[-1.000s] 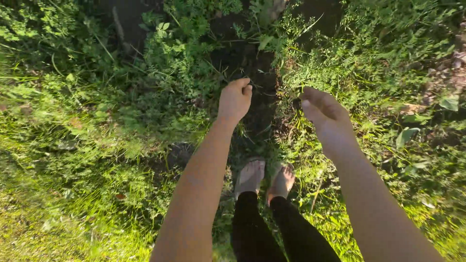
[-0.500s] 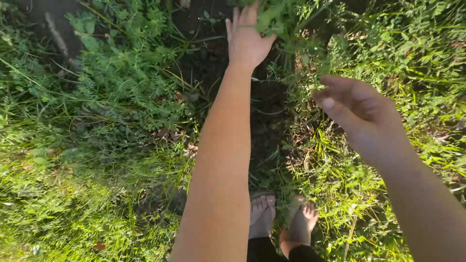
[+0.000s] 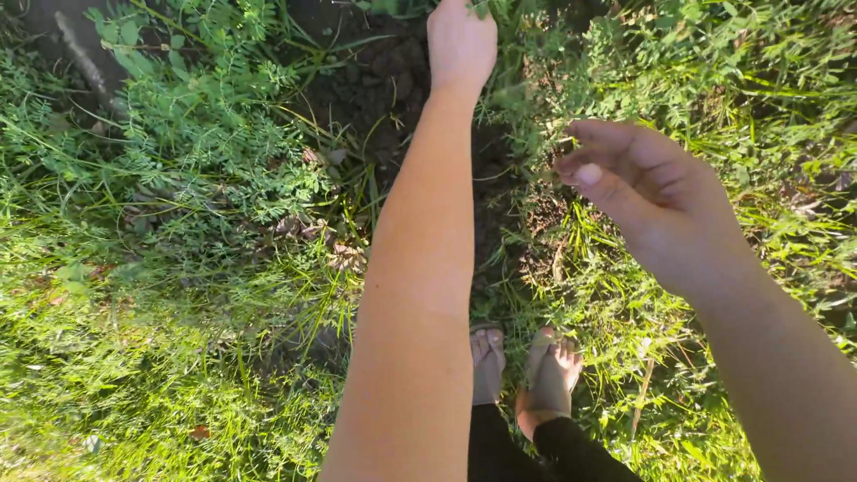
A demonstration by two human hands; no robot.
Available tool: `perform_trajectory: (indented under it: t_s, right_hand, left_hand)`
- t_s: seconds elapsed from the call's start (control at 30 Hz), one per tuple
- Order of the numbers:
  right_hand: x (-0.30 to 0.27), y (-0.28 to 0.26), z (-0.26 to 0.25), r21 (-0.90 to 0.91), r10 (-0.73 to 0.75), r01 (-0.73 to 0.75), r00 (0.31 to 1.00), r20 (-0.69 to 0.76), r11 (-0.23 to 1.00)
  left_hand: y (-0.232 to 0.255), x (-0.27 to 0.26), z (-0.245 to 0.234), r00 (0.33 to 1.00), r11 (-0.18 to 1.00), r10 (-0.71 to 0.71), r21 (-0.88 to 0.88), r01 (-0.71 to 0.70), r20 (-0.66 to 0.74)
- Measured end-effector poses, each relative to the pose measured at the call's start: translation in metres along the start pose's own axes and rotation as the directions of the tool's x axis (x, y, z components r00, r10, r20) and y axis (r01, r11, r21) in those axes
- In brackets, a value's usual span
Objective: Pulling weeds from a grassy garden area by hand.
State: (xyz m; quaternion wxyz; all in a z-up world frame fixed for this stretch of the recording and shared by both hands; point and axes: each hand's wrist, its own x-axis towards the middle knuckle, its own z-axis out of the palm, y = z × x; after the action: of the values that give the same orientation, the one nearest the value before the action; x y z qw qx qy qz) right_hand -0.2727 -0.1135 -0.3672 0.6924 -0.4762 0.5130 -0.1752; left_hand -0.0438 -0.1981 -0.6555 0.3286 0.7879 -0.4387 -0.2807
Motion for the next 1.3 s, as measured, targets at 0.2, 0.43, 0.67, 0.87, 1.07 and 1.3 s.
perform_trajectory:
  t_s: [0.2, 0.43, 0.67, 0.87, 1.07, 1.3]
  right_hand:
    - [-0.005, -0.001, -0.005, 0.075, 0.013, -0.013, 1.000, -0.002, 0.997]
    - [-0.024, -0.027, 0.007, 0.184, 0.021, -0.015, 0.999, -0.028, 0.983]
    - [-0.051, -0.063, 0.024, 0.262, 0.157, -0.135, 0.986, -0.062, 0.956]
    - [-0.072, -0.134, 0.066, 0.640, 0.351, -0.261, 0.936, -0.016, 0.723]
    - [-0.102, -0.196, 0.102, 0.823, 0.087, -0.161, 0.987, 0.135, 0.545]
    - [-0.101, -0.203, 0.104, 0.525, 0.106, -0.038, 0.989, -0.100, 0.850]
  left_hand:
    - [0.027, -0.012, -0.031, 0.977, 0.977, 0.209, 0.036, -0.211, 0.038]
    - [0.082, -0.059, -0.089, 0.989, 0.916, -0.040, -0.391, 0.093, 0.140]
    - [0.150, -0.099, -0.159, 0.985, 0.439, -0.146, -0.886, 0.150, 0.095]
    - [0.265, -0.159, -0.298, 0.840, 0.061, -0.281, -0.865, 0.499, 0.465]
    - [0.313, -0.198, -0.376, 0.901, -0.081, -0.136, -0.911, 0.404, 0.411]
    - [0.357, -0.206, -0.440, 0.902, 0.844, -0.107, -0.442, 0.306, 0.419]
